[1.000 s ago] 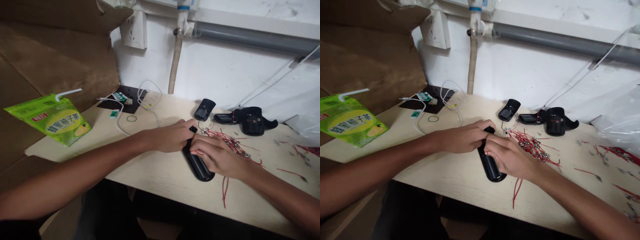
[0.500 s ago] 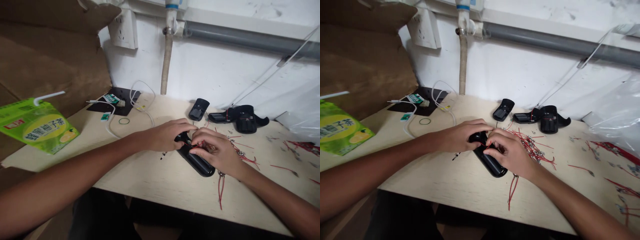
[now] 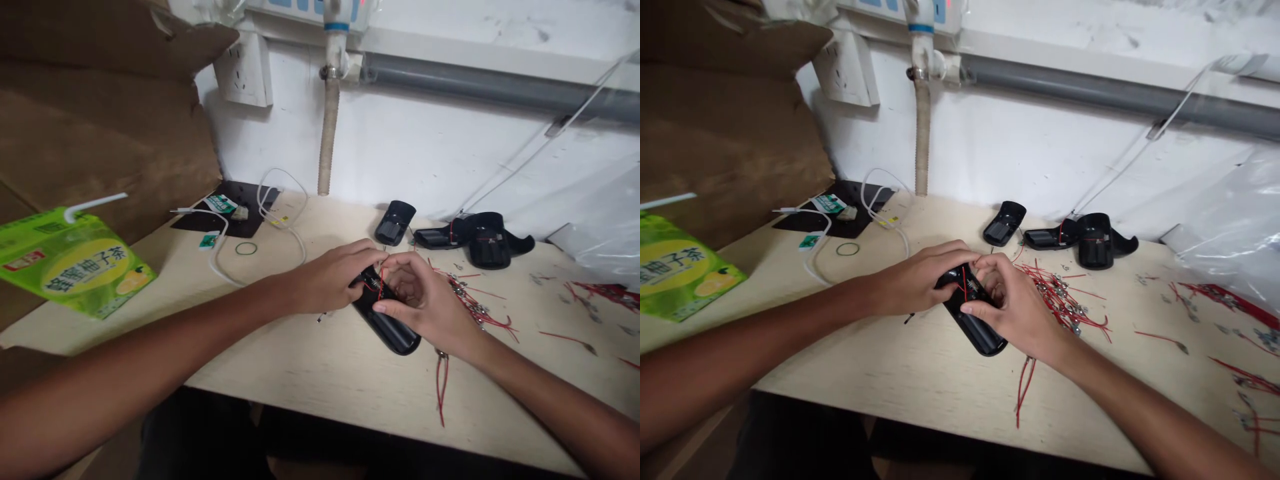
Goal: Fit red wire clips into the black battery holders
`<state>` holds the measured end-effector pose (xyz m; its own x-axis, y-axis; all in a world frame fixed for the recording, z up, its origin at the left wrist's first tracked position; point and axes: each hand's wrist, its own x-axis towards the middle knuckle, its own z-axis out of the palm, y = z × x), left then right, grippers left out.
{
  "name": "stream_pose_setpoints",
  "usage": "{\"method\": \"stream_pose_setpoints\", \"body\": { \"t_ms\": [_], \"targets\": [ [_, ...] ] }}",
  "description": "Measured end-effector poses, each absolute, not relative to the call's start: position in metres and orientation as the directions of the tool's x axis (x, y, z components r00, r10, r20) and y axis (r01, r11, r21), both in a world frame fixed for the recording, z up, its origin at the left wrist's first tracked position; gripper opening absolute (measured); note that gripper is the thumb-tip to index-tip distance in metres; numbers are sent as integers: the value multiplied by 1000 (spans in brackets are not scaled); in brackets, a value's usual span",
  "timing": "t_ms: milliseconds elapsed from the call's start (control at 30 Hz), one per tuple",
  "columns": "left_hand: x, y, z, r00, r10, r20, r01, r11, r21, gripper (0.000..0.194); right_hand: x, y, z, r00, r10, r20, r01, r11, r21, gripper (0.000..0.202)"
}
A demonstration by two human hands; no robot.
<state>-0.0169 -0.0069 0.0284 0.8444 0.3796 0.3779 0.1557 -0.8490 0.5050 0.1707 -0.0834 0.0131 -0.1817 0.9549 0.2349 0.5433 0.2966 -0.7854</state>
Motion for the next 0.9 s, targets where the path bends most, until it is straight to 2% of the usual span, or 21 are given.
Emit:
{"method": "stream_pose_setpoints", "body": {
  "t_ms": [167,333,433,533,667,900],
  "targets": [
    [-18,-8,29,837,344,425,124,-877,464,41,170,-87,11,-178,946,270,491,323,-809,44],
    [-17,-11,31,813,306,495,119,-920,373,46,166,-89,10,-151,929,338,422,370,-828,44],
    [-17,-13,33,803,293,519,124,-934,335,50,164,-87,11,-154,936,316,379,352,-856,44],
    [-17,-16,36,791,257,555,118,-955,273,51,163,-85,14,-164,952,260,367,304,-879,41],
    [-17,-18,39,774,193,603,105,-978,179,44,161,-84,16,-168,939,300,365,342,-866,41],
    [-17,-19,39,761,159,629,93,-986,137,39,157,-86,18,-152,932,329,429,362,-828,37]
  ]
}}
